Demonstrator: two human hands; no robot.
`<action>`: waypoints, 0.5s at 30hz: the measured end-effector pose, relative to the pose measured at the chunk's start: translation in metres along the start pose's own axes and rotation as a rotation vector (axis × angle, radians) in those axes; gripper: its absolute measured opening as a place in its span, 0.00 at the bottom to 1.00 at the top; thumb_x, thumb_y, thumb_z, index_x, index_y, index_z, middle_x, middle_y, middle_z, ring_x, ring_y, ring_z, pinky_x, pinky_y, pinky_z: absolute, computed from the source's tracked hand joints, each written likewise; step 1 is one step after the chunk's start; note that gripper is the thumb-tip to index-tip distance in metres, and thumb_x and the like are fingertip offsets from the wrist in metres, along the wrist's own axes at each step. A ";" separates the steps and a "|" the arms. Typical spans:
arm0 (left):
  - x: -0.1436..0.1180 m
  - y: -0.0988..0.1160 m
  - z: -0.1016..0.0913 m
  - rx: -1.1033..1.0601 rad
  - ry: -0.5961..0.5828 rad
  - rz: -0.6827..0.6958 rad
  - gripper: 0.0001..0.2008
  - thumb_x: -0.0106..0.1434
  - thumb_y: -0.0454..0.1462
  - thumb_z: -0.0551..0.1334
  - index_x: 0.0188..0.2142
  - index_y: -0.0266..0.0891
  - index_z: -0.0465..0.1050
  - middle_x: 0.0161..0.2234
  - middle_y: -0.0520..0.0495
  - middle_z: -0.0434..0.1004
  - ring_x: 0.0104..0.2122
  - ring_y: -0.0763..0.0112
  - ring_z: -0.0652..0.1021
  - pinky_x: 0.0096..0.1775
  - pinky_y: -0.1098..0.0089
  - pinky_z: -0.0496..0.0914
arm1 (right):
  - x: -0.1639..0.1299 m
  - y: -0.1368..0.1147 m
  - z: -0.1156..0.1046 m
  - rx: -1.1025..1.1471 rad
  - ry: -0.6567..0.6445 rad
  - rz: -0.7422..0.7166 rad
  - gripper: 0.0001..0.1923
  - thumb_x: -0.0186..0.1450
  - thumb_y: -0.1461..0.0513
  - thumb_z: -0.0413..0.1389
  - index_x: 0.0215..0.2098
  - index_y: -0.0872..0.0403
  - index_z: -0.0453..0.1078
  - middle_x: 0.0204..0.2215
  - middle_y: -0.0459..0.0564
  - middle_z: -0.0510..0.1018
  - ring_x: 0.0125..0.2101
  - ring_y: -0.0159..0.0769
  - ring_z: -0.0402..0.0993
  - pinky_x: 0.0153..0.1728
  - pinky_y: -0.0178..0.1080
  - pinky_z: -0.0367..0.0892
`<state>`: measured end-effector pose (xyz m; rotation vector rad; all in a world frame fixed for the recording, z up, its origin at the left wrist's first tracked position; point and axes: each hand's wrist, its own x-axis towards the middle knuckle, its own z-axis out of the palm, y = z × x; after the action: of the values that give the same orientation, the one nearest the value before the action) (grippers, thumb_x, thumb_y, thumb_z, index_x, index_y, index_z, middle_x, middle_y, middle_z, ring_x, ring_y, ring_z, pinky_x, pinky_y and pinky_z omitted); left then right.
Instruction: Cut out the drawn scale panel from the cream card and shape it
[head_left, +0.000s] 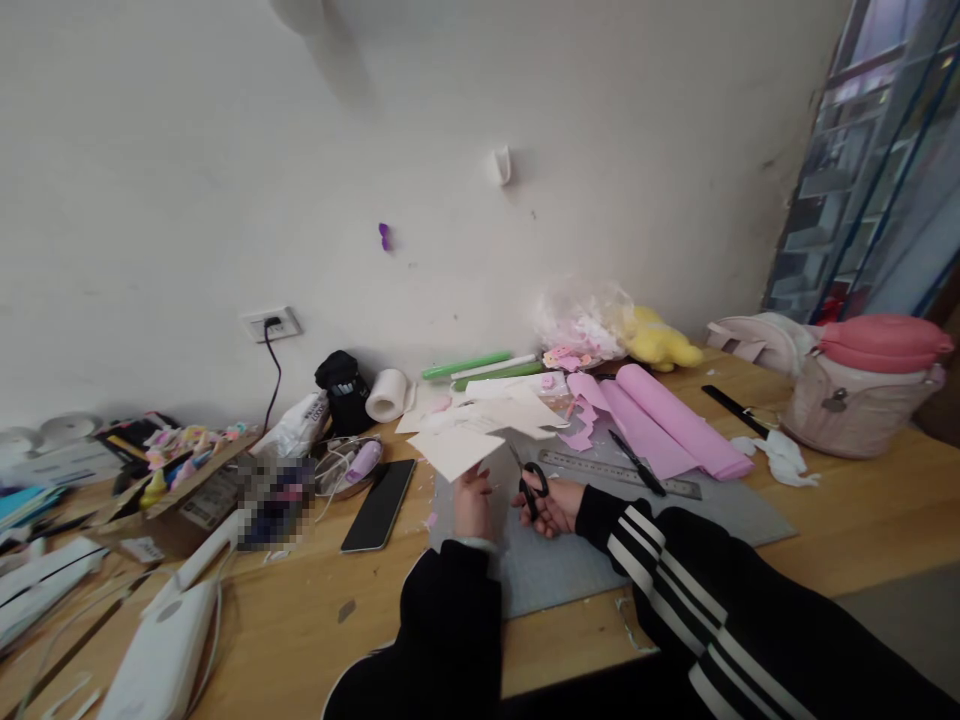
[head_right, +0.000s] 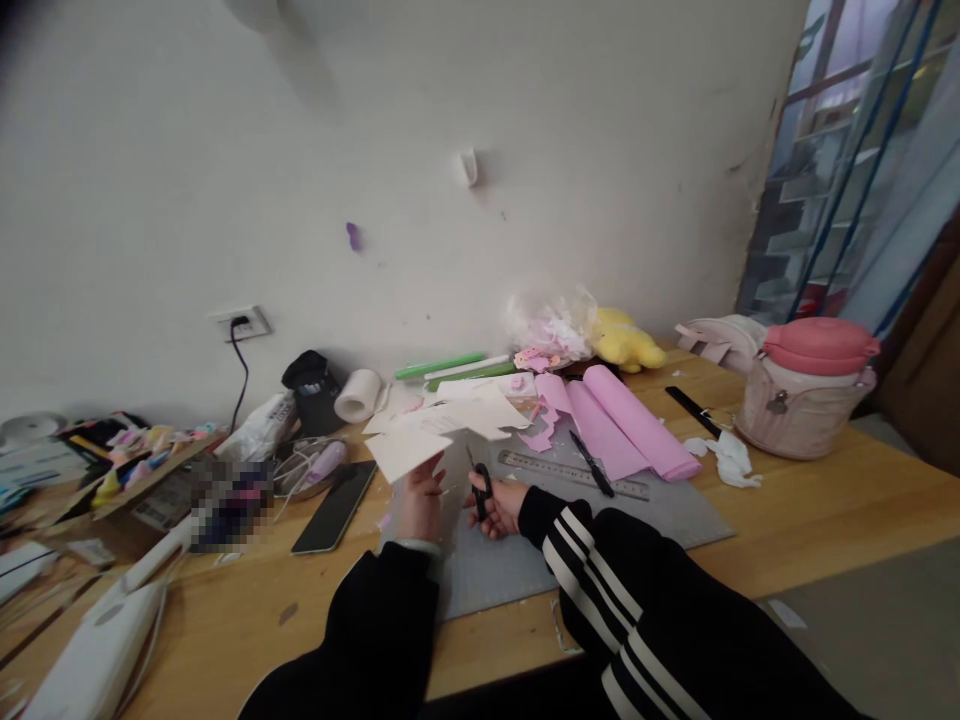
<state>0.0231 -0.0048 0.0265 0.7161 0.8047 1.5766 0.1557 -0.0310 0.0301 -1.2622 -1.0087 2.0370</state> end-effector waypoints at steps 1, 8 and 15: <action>0.000 -0.001 0.002 0.020 -0.015 0.000 0.11 0.60 0.35 0.57 0.43 0.35 0.67 0.44 0.45 0.70 0.40 0.65 0.73 0.40 0.60 0.69 | 0.000 0.000 0.000 0.003 0.002 0.003 0.25 0.65 0.48 0.38 0.35 0.59 0.65 0.19 0.42 0.68 0.13 0.21 0.61 0.13 0.28 0.57; 0.006 -0.005 0.012 0.027 -0.070 -0.084 0.11 0.60 0.35 0.57 0.43 0.35 0.67 0.44 0.45 0.70 0.40 0.65 0.73 0.40 0.59 0.69 | -0.001 -0.001 0.000 -0.012 -0.005 0.021 0.25 0.65 0.49 0.38 0.36 0.59 0.65 0.19 0.41 0.69 0.13 0.21 0.61 0.13 0.28 0.58; 0.029 -0.009 0.011 0.002 0.133 -0.161 0.12 0.62 0.38 0.55 0.43 0.35 0.66 0.40 0.45 0.71 0.34 0.69 0.74 0.35 0.64 0.71 | -0.004 -0.003 0.001 -0.077 -0.042 0.038 0.25 0.65 0.49 0.38 0.33 0.60 0.66 0.18 0.42 0.70 0.13 0.21 0.62 0.13 0.28 0.59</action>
<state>0.0332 0.0256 0.0257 0.5385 0.9384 1.4883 0.1561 -0.0323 0.0351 -1.2915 -1.0995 2.0797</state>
